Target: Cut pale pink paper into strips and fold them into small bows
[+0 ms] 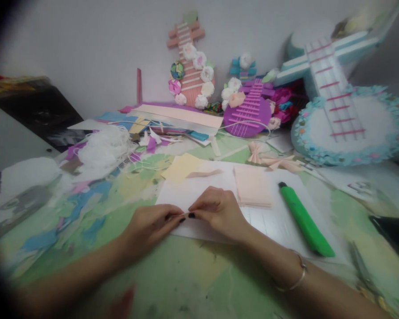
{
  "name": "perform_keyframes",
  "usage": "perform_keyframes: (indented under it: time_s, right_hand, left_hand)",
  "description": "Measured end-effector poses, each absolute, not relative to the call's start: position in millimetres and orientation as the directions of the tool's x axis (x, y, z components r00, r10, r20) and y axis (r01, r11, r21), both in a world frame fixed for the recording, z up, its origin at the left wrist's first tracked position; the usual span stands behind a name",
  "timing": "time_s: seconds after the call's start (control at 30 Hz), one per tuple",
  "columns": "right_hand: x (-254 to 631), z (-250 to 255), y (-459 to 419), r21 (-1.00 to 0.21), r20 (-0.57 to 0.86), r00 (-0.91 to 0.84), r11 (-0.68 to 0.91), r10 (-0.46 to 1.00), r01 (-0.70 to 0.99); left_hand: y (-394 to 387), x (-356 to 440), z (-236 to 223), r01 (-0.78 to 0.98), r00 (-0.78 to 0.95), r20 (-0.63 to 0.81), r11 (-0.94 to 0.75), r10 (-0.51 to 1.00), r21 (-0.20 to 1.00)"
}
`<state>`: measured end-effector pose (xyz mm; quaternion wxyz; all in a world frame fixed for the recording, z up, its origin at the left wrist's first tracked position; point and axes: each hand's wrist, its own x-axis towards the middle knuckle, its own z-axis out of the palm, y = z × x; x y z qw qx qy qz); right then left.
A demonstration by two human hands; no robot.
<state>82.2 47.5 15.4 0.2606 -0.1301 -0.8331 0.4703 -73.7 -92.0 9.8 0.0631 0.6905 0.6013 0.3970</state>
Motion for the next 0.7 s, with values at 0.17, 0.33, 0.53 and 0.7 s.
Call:
perform_keyframes:
  time_s: [0.17, 0.33, 0.53, 0.7]
  right_hand:
    - [82.0, 18.1, 46.2, -0.808, 0.310, -0.841, 0.589, 0.443, 0.013]
    - [82.5, 16.9, 48.2, -0.813, 0.297, -0.825, 0.581, 0.480, 0.046]
    - [82.9, 13.9, 49.2, -0.823, 0.310, -0.804, 0.567, 0.507, 0.041]
    - [82.7, 12.8, 49.0, -0.829, 0.323, -0.798, 0.559, 0.509, 0.020]
  left_hand:
    - [-91.9, -74.7, 11.2, 0.789, -0.024, 0.449, -0.258, 0.893, 0.557]
    - [-91.0, -76.1, 12.5, 0.792, -0.056, 0.433, -0.224, 0.900, 0.567]
    - [-90.8, -75.5, 14.2, 0.800, -0.090, 0.451, -0.206, 0.888, 0.564]
    - [-91.3, -75.7, 14.9, 0.793, -0.111, 0.471, -0.208, 0.875, 0.573]
